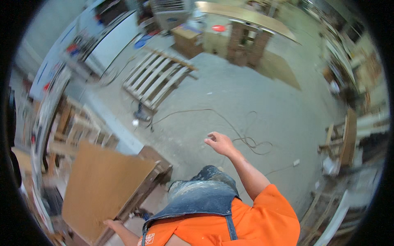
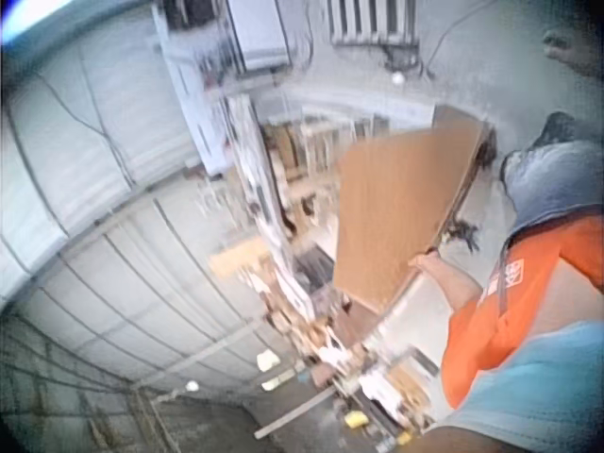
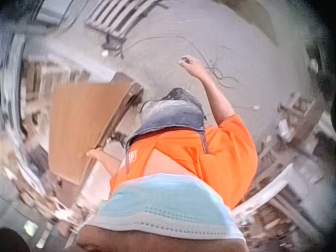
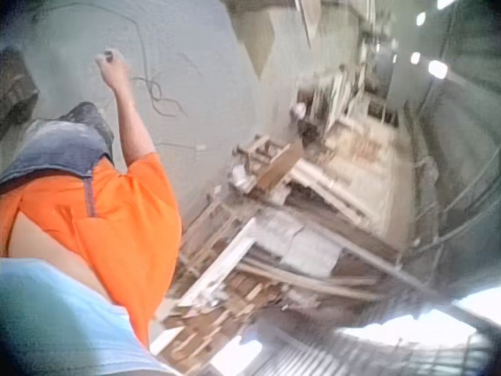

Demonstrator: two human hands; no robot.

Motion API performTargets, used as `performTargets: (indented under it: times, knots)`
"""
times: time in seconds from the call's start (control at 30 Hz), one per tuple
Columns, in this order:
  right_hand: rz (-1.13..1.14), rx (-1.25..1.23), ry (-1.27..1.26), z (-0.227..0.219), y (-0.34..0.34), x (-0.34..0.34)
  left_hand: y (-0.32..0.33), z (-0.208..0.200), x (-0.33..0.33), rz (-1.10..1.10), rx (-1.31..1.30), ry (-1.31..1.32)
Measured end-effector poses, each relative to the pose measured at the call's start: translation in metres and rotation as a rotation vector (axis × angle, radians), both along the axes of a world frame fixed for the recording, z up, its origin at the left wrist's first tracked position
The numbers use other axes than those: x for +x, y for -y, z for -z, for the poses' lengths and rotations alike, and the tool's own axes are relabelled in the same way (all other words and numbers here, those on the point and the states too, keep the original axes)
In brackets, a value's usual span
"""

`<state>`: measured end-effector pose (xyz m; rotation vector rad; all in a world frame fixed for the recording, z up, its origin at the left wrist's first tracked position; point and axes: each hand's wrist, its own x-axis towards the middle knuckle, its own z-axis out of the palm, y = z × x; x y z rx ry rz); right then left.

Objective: The person uses an angle grinder to sand the edges of a large curved wooden panel. They hold the panel with one hand and operate the grinder with the other, moving along the edge. After sanding, the person places the panel on a workbench and moves it aside.

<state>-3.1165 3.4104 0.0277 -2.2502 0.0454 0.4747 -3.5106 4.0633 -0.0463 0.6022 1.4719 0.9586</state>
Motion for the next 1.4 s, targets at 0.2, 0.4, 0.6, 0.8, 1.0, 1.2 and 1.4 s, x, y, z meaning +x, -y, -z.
performTargets:
  times: [0.2, 0.4, 0.6, 0.8, 1.0, 1.2, 1.4]
  knots:
    - [0.360, 0.112, -0.032, 0.003, 0.192, -0.052, 0.165, -0.004, 0.171, 0.316, -0.068, -0.216]
    - [0.688, 0.261, -0.062, 0.047, 0.308, -0.069, 0.304, 0.015, 0.318, 0.609, -0.132, -0.329]
    - [0.747, 0.316, -0.095, 0.058, 0.392, -0.013, 0.415, 0.050, 0.442, 0.740, -0.186, -0.473]
    - [0.791, 0.109, -0.189, 0.064, 0.514, 0.033, 0.519, 0.058, 0.577, 0.856, -0.218, -0.648]
    - [1.077, 0.314, -0.172, 0.049, 0.627, 0.072, 0.634, 0.078, 0.760, 1.143, -0.221, -0.547]
    - [1.203, 0.388, -0.048, 0.097, 0.800, 0.105, 1.023, 0.039, 0.971, 1.726, -0.003, -0.195]
    - [1.158, 0.329, -0.066, 0.056, 1.003, 0.169, 1.296, -0.033, 0.994, 1.771, -0.115, -0.110]
